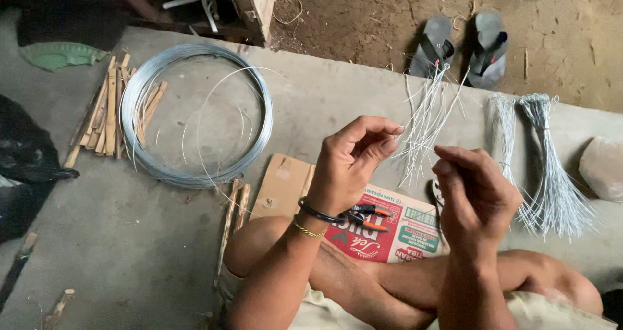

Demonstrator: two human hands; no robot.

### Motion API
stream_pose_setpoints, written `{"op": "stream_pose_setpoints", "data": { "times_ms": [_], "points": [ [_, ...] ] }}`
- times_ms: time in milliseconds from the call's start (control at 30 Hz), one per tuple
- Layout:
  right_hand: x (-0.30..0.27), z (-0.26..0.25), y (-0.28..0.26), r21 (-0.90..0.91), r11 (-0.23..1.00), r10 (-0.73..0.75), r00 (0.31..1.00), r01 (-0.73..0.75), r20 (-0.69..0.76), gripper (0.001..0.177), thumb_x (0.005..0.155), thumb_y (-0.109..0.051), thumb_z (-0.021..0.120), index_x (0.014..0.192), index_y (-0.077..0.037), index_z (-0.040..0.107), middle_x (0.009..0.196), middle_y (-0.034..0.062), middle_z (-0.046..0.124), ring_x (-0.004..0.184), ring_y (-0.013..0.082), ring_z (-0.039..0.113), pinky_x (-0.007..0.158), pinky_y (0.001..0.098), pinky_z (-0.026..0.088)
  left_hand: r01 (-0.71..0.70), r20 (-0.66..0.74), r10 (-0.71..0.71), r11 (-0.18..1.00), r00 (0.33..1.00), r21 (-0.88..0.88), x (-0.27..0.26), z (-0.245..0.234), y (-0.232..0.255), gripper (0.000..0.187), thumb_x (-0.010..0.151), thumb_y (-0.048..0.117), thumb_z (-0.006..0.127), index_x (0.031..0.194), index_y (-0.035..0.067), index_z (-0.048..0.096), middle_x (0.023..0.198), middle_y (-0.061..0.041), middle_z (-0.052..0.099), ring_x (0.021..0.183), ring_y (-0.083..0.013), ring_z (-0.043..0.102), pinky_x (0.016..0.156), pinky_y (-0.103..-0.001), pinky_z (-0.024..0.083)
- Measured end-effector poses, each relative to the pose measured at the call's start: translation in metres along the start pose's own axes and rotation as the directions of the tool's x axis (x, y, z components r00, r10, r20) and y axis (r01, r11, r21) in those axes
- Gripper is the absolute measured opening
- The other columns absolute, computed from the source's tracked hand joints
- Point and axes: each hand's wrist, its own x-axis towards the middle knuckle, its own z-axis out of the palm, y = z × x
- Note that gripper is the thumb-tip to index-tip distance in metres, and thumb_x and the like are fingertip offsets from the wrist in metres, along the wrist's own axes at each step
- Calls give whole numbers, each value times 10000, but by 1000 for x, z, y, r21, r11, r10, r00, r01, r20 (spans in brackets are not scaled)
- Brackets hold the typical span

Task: The person sits on the floor and uses pliers to bend the end of thin metal wires into small loops. They handle the wires one at a time, bending and cutting them, then placing the finished pieces into a growing pile.

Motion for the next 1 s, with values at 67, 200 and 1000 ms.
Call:
{"op": "stream_pose_setpoints", "data": {
  "times_ms": [67,200,1000],
  "points": [
    [-3,4,-5,-109,993,-56,997,50,-52,153,1034,95,693,1160,17,729,847,42,612,749,42,566,670,155,424,13,19,-12,1000,1000,-5,-1,1,1,178,1054,105,705,1219,45,675,987,13,701,930,-53,642,854,-227,570],
    [-1,12,-9,-207,970,-157,981,130,-119,146,1033,108,733,1149,19,732,839,37,622,697,34,543,607,170,396,94,50,-89,988,995,-118,1,4,0,210,1035,98,708,1229,39,652,937,28,674,877,-29,608,791,-212,547],
    [-17,48,-12,192,970,-144,989,148,-32,310,949,129,716,1245,68,647,1110,91,634,923,80,619,820,219,515,-51,-213,-26,937,977,-347,-13,28,1,113,975,65,760,1006,24,660,930,-20,709,843,-54,651,758,-220,575]
  ]
}}
